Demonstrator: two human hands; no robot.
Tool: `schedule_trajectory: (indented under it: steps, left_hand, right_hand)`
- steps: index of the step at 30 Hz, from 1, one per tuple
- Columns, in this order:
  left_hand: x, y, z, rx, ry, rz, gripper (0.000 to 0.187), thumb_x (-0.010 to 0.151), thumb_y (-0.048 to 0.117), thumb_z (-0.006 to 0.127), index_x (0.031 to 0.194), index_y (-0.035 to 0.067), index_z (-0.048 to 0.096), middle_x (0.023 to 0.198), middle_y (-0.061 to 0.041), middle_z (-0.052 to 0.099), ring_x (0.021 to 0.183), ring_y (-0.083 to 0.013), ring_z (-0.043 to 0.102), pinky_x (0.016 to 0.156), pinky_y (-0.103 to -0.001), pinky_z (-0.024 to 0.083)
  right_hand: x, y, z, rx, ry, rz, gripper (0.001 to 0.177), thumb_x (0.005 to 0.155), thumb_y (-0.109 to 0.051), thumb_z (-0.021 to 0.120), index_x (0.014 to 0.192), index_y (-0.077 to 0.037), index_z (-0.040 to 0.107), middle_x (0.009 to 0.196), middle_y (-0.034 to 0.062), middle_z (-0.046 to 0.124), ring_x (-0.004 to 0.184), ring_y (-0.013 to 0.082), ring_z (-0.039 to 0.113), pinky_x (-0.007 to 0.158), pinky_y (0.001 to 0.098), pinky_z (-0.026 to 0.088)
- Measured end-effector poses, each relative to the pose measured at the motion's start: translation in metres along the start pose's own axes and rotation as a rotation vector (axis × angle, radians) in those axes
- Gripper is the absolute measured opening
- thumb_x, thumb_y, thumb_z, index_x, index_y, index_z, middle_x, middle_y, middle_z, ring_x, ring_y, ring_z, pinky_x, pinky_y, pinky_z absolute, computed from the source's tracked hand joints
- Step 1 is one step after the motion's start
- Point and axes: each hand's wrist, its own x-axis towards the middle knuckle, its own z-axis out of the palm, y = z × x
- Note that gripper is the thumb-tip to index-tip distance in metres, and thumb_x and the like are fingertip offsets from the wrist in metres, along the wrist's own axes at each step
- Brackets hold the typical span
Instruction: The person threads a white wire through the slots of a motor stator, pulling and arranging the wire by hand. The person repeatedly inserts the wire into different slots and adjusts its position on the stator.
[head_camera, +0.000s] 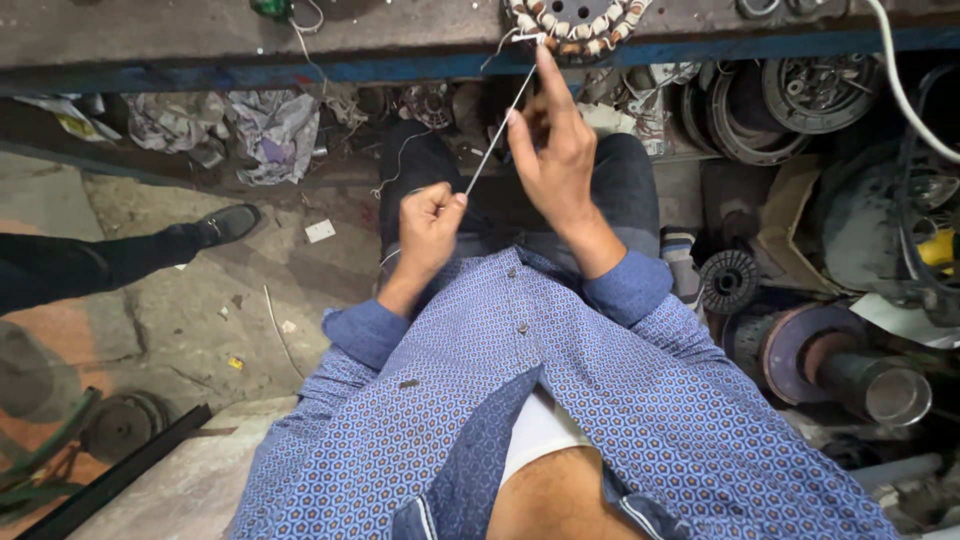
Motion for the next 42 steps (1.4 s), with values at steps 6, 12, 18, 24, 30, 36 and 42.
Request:
schedule_trajectory:
  steps: [6, 12, 18, 24, 30, 36, 42]
  left_hand:
    - [-0.003, -0.027, 0.027, -0.013, 0.013, -0.251, 0.042, 0.089, 0.011, 0.07, 0.062, 0.006, 0.038, 0.056, 0.004, 0.034, 0.057, -0.0045, 0.033, 0.05, -0.031, 0.029]
    - [-0.016, -0.024, 0.032, -0.325, -0.037, -0.414, 0.043, 0.098, 0.017, 0.069, 0.065, 0.008, 0.044, 0.063, 0.008, 0.036, 0.061, -0.0035, 0.029, 0.054, -0.028, 0.023]
    - [-0.017, -0.012, 0.026, -0.085, -0.142, -0.249, 0.046, 0.102, 0.023, 0.067, 0.066, 0.007, 0.044, 0.062, 0.009, 0.038, 0.062, -0.002, 0.033, 0.053, -0.028, 0.027]
    - [-0.037, -0.023, 0.006, -0.045, -0.199, -0.351, 0.049, 0.102, 0.03, 0.067, 0.067, 0.005, 0.045, 0.062, 0.008, 0.037, 0.061, -0.0028, 0.031, 0.052, -0.029, 0.024]
    - [-0.047, -0.018, -0.043, 0.335, -0.303, -0.195, 0.034, 0.094, 0.03, 0.073, 0.076, 0.002, 0.064, 0.062, -0.006, 0.056, 0.055, -0.0128, 0.049, 0.052, -0.034, 0.04]
    - [-0.05, -0.086, -0.24, 0.806, 0.497, -0.067, 0.014, 0.102, 0.012, 0.07, 0.099, 0.002, 0.081, 0.086, -0.017, 0.073, 0.077, -0.0278, 0.069, 0.072, -0.042, 0.052]
    - [-0.036, -0.053, -0.289, 0.839, 0.621, -0.157, 0.025, 0.101, 0.011, 0.076, 0.084, -0.005, 0.067, 0.075, -0.021, 0.067, 0.066, -0.0255, 0.059, 0.065, -0.043, 0.047]
  right_hand:
    - [-0.028, 0.002, 0.024, 0.736, -0.119, 0.455, 0.045, 0.109, -0.014, 0.063, 0.148, -0.001, 0.045, 0.122, 0.0105, 0.069, 0.111, 0.0157, 0.065, 0.096, 0.0315, 0.053]
    - [0.007, -0.009, -0.003, 1.16, -0.035, 0.53, 0.032, 0.113, -0.022, 0.052, 0.133, 0.002, 0.057, 0.103, 0.0092, 0.069, 0.095, 0.0157, 0.068, 0.09, 0.0338, 0.06]
    - [0.059, 0.011, -0.019, 1.102, -0.079, 0.528, 0.019, 0.112, -0.016, 0.063, 0.102, 0.0, 0.064, 0.066, -0.008, 0.044, 0.054, 0.0023, 0.035, 0.052, 0.0207, 0.027]
    - [0.074, 0.035, -0.013, 0.531, -0.018, 0.236, 0.027, 0.112, -0.014, 0.071, 0.089, 0.0, 0.066, 0.076, -0.0042, 0.057, 0.068, 0.0025, 0.048, 0.06, 0.0251, 0.036]
    - [0.065, 0.046, -0.043, 1.032, 0.116, 0.601, 0.019, 0.103, -0.017, 0.069, 0.09, -0.005, 0.06, 0.069, -0.0042, 0.049, 0.05, 0.0048, 0.034, 0.049, 0.0262, 0.027]
    - [-0.042, 0.087, -0.086, 0.992, -0.134, 0.857, 0.02, 0.105, -0.024, 0.067, 0.094, -0.007, 0.062, 0.067, -0.0057, 0.046, 0.057, 0.0057, 0.04, 0.053, 0.0242, 0.03]
    - [-0.108, 0.055, -0.057, 0.242, -0.39, 0.61, 0.026, 0.096, -0.02, 0.071, 0.116, -0.003, 0.073, 0.102, 0.0054, 0.068, 0.082, 0.0171, 0.061, 0.068, 0.0291, 0.047]
